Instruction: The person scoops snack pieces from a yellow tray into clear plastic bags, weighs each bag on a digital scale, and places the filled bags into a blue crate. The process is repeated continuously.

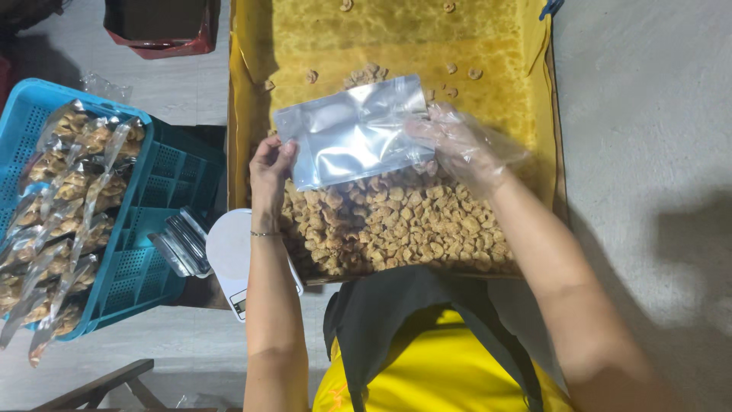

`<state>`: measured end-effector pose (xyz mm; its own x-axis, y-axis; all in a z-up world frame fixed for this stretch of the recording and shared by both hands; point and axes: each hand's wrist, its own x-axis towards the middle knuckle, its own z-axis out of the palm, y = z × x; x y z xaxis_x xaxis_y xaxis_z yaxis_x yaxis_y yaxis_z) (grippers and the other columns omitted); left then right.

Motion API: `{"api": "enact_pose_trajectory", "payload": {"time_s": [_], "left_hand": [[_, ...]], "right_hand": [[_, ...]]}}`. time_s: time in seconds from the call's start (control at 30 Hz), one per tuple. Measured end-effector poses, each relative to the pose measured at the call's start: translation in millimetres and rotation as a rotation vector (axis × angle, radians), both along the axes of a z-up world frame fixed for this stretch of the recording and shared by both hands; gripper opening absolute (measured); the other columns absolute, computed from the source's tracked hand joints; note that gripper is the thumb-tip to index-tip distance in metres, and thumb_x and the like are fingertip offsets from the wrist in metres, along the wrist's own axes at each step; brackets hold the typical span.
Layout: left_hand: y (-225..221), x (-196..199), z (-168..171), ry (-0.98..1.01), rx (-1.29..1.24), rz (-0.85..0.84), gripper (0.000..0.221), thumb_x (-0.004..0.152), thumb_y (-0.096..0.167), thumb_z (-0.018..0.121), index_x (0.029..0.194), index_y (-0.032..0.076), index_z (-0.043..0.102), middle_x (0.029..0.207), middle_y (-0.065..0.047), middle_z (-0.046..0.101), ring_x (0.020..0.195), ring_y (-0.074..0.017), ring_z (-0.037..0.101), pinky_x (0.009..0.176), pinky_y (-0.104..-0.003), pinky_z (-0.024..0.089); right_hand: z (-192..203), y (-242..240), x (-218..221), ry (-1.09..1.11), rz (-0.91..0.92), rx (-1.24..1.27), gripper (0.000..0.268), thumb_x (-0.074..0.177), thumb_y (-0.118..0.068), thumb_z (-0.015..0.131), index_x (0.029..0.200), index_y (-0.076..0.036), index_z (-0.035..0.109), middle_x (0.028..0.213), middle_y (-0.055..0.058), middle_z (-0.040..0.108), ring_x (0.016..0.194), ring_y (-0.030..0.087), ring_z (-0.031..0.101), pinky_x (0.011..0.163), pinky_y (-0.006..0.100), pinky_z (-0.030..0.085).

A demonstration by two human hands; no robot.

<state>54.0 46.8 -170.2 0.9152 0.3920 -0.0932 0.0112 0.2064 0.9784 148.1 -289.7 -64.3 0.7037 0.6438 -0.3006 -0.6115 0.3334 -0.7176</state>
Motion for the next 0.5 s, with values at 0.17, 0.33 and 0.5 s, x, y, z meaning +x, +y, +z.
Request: {"api": "enact_pose_trajectory", "payload": {"time_s": [0.17,0.33,0.5], "left_hand": [[2.1,17.6,-14.3,0.029,0.152,-0.052,0.008,0.092,0.012,0.077,0.095,0.005,0.072,0.086,0.001,0.075,0.072,-0.0062,0.066,0.064,-0.019,0.054],[-9.6,39.8,-43.2,0.075,0.256,0.054,0.013,0.098,0.009,0.071,0.104,0.0,0.077,0.087,-0.002,0.075,0.074,-0.0069,0.063,0.068,-0.019,0.05],[0.6,37.1,-49.9,-0.049,-0.076,-0.023,0.046,0.092,0.005,0.068,0.136,0.005,0.053,0.087,-0.004,0.072,0.069,-0.0072,0.058,0.062,-0.02,0.05]], "right_hand": [[25.4,-4.4,-23.4,-0.276,0.032,-0.23,0.05,0.099,-0.037,0.058,0.132,0.001,0.057,0.148,0.019,0.054,0.139,0.027,0.052,0.115,0.038,0.045],[54.8,20.3,-35.1,-0.22,0.042,-0.399,0.053,0.092,-0.035,0.069,0.131,0.0,0.061,0.13,0.02,0.059,0.114,0.031,0.055,0.094,0.04,0.049],[57.1,18.8,-31.9,-0.212,0.002,-0.461,0.053,0.088,-0.035,0.071,0.13,-0.003,0.063,0.122,0.015,0.066,0.099,0.027,0.058,0.08,0.039,0.05]]}}
